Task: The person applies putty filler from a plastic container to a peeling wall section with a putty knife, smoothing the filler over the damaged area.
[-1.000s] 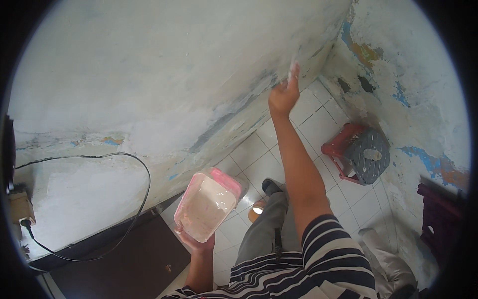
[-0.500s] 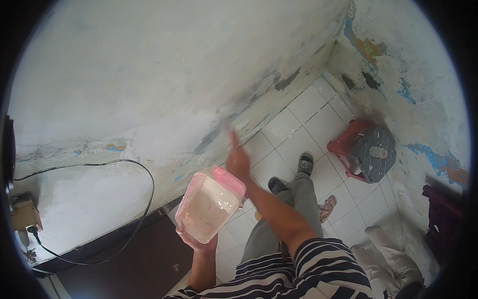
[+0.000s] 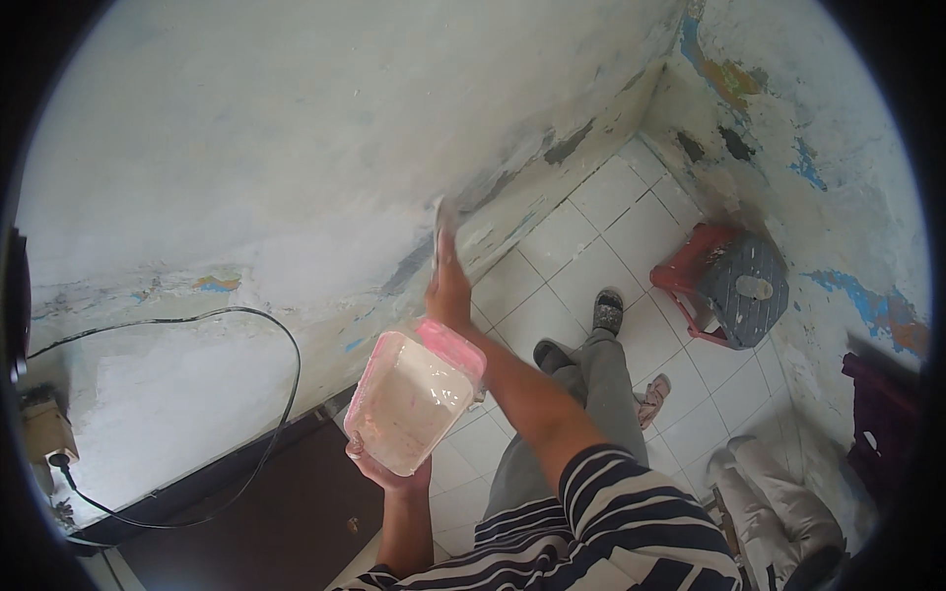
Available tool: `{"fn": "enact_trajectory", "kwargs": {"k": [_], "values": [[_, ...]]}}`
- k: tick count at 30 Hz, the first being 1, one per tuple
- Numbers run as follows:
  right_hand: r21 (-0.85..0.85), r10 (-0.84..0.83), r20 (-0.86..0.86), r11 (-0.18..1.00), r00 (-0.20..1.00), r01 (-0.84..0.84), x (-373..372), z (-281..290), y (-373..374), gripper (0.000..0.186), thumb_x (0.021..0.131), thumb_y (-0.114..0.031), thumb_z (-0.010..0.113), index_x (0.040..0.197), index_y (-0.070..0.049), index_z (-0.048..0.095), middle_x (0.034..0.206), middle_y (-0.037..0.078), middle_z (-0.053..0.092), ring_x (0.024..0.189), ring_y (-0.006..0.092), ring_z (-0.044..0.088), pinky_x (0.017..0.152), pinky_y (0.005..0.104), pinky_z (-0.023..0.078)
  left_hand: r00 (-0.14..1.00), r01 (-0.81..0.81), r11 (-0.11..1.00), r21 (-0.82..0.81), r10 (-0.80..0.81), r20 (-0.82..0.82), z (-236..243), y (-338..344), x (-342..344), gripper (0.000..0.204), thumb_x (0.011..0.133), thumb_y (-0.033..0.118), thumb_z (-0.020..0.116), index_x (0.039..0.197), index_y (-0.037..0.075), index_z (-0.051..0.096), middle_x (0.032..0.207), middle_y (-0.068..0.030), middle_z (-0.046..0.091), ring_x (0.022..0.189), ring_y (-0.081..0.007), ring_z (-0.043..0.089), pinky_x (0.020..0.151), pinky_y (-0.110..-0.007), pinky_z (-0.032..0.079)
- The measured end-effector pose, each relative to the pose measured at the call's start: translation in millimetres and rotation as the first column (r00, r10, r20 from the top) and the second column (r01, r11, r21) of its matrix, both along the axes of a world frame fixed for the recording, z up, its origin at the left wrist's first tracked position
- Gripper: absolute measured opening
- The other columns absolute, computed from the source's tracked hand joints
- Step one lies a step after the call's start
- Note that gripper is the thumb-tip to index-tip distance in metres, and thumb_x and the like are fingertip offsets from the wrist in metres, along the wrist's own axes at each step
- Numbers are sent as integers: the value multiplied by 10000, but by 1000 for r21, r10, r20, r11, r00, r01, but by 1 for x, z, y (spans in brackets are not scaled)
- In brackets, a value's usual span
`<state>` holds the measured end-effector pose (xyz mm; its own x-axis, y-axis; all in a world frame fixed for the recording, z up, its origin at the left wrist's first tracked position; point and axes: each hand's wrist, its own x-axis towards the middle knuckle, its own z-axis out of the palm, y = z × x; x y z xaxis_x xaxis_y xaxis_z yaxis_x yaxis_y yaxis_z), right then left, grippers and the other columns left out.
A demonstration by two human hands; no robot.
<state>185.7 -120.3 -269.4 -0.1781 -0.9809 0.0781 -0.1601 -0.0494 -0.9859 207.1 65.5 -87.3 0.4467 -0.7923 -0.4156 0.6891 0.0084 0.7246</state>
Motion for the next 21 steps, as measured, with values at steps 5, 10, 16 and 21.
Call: {"fn": "enact_trajectory", "kwargs": {"k": [5, 10, 16, 21], "values": [[100, -27, -37, 995, 999, 31, -53, -16, -1, 684, 916, 59, 425, 1583, -9, 288, 1535, 289, 421, 1379, 406, 486, 1108, 409, 431, 999, -3, 1000, -3, 3, 34, 4, -9, -5, 777, 846, 505, 589, 1477, 77, 438, 1468, -129, 500, 1339, -333, 506, 1090, -523, 446], [-85, -446, -57, 893, 893, 441, -125, -13, -133, 696, 896, 56, 452, 1572, 25, 285, 1572, 264, 384, 1414, 404, 440, 1163, 405, 382, 1000, -21, 999, 34, 21, 11, -8, 9, 0, 801, 838, 528, 601, 1477, 73, 438, 1461, -139, 504, 1336, -345, 506, 1089, -529, 446], [-238, -259, -130, 945, 957, 224, -18, -16, -66, 710, 882, 91, 478, 1567, -16, 328, 1488, 286, 482, 1339, 390, 529, 1063, 402, 478, 1000, -17, 998, 61, 17, -5, -13, 18, -1, 791, 839, 526, 600, 1462, 62, 451, 1444, -144, 517, 1320, -350, 521, 1085, -529, 451], [-148, 44, 3, 988, 999, -43, -2, -28, 38, 723, 868, 106, 504, 1557, -87, 396, 1353, 291, 587, 1224, 407, 614, 968, 409, 522, 998, -17, 996, 89, 11, 66, -8, 17, 4, 781, 831, 513, 610, 1455, 69, 459, 1451, -132, 511, 1332, -334, 511, 1089, -523, 450]]}}
